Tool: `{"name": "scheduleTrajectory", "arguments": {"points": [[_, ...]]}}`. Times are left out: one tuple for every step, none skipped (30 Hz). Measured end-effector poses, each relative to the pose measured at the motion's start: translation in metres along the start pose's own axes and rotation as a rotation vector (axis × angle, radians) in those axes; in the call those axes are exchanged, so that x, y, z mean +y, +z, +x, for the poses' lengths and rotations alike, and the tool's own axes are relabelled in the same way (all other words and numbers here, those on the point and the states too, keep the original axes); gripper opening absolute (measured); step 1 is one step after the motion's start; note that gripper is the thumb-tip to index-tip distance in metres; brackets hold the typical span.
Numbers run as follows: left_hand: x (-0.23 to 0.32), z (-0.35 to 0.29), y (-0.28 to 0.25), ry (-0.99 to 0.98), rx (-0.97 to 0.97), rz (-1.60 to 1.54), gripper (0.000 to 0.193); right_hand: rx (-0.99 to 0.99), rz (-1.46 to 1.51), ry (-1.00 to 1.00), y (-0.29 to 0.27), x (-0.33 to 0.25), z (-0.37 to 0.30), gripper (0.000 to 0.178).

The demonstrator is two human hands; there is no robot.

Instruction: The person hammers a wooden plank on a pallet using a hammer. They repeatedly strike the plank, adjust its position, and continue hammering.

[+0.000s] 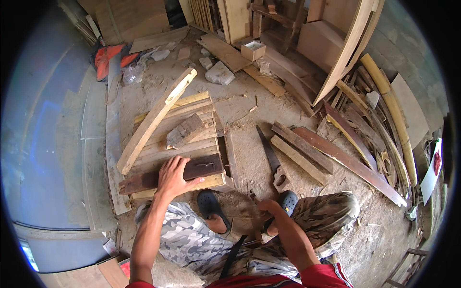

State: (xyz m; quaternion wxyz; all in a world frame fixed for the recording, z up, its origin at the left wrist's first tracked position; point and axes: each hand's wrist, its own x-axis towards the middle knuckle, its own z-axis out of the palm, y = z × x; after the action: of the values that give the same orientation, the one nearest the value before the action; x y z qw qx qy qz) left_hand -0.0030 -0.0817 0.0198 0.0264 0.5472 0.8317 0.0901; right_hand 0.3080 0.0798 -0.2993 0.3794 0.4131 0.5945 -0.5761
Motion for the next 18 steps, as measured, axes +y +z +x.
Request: {"name": "scheduleTrajectory", "arguments": {"points": [[0.009, 0.013, 0.002, 0.031, -0.003, -0.026, 0.087, 0.029, 0.018, -0.027, 0.001, 0.038, 0.037, 0.015], [0.021, 0.028, 0.005, 0.074, 0.003, -0.06, 0.087, 0.077, 0.039, -0.05, -0.005, 0.079, 0.068, 0.016], [0.016, 0.022, 0.002, 0.05, -0.02, -0.034, 0.088, 0.113, 0.099, -0.082, 0.009, 0.067, 0.067, 0.02], [0.012, 0.016, 0.0, 0.03, -0.033, -0.001, 0.088, 0.157, 0.157, -0.108, 0.02, 0.057, 0.057, 0.024], [0.008, 0.009, -0.001, 0.006, -0.046, 0.03, 0.088, 0.198, 0.21, -0.129, 0.03, 0.044, 0.038, 0.029], [0.005, 0.007, 0.0, -0.008, -0.052, 0.053, 0.089, 0.198, 0.206, -0.074, 0.026, 0.027, 0.017, 0.034], [0.002, 0.004, 0.0, -0.025, -0.052, 0.066, 0.089, 0.192, 0.199, -0.02, 0.018, 0.0, -0.012, 0.039], [0.001, 0.002, 0.002, -0.031, -0.053, 0.068, 0.09, 0.195, 0.198, 0.044, 0.01, -0.018, -0.04, 0.044], [0.003, 0.003, 0.005, -0.029, -0.053, 0.064, 0.09, 0.286, 0.301, -0.053, 0.004, -0.026, -0.061, 0.046], [0.005, 0.006, 0.007, -0.014, -0.055, 0.061, 0.09, 0.38, 0.402, -0.152, -0.003, -0.033, -0.079, 0.047], [0.005, 0.007, 0.006, -0.005, -0.056, 0.063, 0.09, 0.469, 0.497, -0.258, -0.009, -0.045, -0.1, 0.048], [0.004, 0.008, 0.007, 0.0, -0.059, 0.063, 0.09, 0.53, 0.589, -0.379, -0.014, -0.065, -0.132, 0.047], [0.003, 0.007, 0.008, 0.005, -0.052, 0.074, 0.09, 0.584, 0.68, -0.501, -0.017, -0.088, -0.169, 0.046], [0.003, 0.006, 0.008, 0.012, -0.045, 0.087, 0.09, 0.554, 0.763, -0.581, -0.02, -0.105, -0.201, 0.041], [0.003, 0.006, 0.009, 0.02, -0.038, 0.095, 0.091, 0.548, 0.857, -0.739, -0.02, -0.119, -0.229, 0.036], [0.003, 0.006, 0.01, 0.021, -0.041, 0.098, 0.091, 0.59, 0.846, -0.832, -0.019, -0.128, -0.251, 0.034], [0.003, 0.006, 0.009, 0.021, -0.044, 0.102, 0.091, 0.631, 0.834, -0.927, -0.017, -0.136, -0.269, 0.033], [0.002, 0.005, 0.01, 0.022, -0.049, 0.105, 0.091, 0.645, 0.829, -0.991, -0.014, -0.144, -0.285, 0.027]]}}
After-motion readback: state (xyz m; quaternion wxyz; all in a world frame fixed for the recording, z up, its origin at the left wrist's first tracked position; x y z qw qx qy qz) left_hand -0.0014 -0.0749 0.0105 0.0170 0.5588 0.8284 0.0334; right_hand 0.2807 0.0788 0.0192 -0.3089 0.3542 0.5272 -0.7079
